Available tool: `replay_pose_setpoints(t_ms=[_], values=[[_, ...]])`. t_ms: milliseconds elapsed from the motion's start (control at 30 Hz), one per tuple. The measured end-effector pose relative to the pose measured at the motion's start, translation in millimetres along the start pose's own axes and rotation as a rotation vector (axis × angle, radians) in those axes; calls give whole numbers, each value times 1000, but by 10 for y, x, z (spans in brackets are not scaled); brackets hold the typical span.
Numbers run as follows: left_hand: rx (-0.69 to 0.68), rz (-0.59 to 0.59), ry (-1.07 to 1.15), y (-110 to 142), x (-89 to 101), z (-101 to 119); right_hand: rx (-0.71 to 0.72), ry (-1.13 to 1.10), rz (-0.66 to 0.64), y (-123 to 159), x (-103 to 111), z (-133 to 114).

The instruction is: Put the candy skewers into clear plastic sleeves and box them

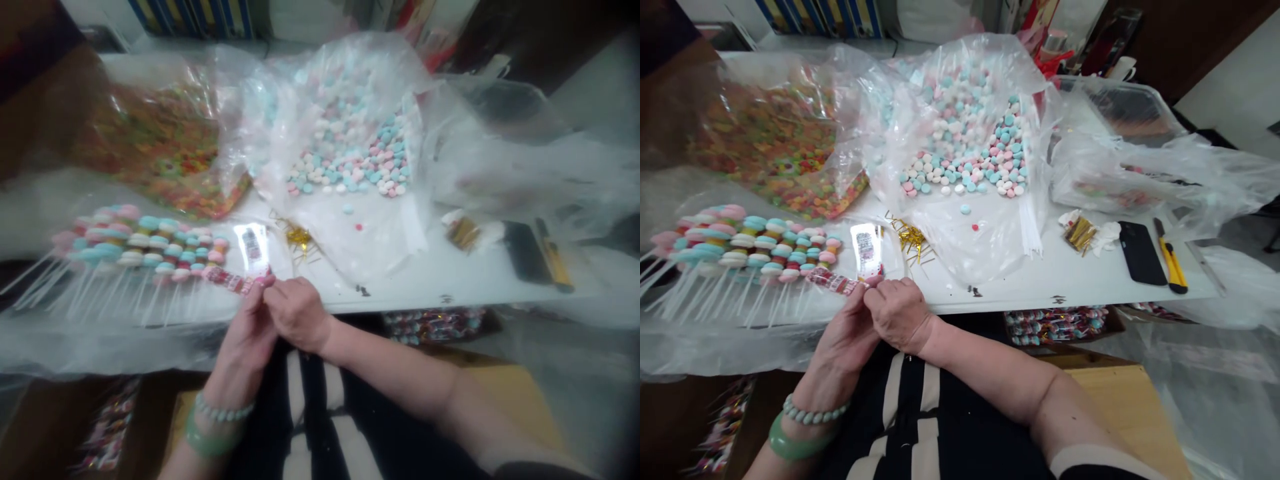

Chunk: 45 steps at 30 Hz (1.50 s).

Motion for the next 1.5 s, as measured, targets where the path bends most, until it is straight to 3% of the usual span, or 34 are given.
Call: replay_pose_setpoints(t_ms=[100, 200, 267, 367, 467, 567, 700, 800, 900, 1000, 1100, 1167, 1233, 1333, 1500], values=[[30, -32, -60, 32, 85, 27, -248, -409, -50, -2, -95, 174], [-20, -53, -264, 49, 203, 87, -490, -780, -109, 97, -200, 270], [-110, -13, -383, 60, 287, 155, -583, -874, -13, 155, -144, 295], [-234, 24, -518, 80, 324, 223, -440, -693, 221, 129, 91, 224], [-159, -71, -643, 60, 236, 108, -408, -819, 153, 82, 24, 132], [-125, 26, -673, 40, 248, 29, -455, -831, 171, 93, -1, 195], [-330, 240, -633, 101, 312, 126, -353, -255, 243, 154, 267, 385], [-336, 259, -555, 119, 326, 155, -296, 301, 260, 190, 473, 555], [-267, 223, -502, 106, 319, 163, -236, 542, 188, 159, 516, 717], [-182, 196, -449, 95, 331, 173, -251, 452, 166, 144, 549, 764], [-126, 175, -432, 83, 338, 171, -260, 93, 195, 166, 541, 583], [-85, 134, -453, 57, 311, 125, -154, -223, 136, 156, 427, 337], [-50, 89, -479, 27, 272, 54, -22, -364, 80, 145, 306, 102], [-6, 74, -495, 8, 244, -44, 0, -249, 117, 154, 195, 32], [4, 76, -444, 31, 228, -88, -96, -135, 173, 203, 134, 197]])
Point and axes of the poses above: each hand's wrist, its own y-axis away from the middle knuckle, its own x-axis out of the back of the hand, z = x × y, the point moved 6 cm from there along -y, towards the middle knuckle, and after that the axes turned 9 degrees about x, right-handed, at the moved point
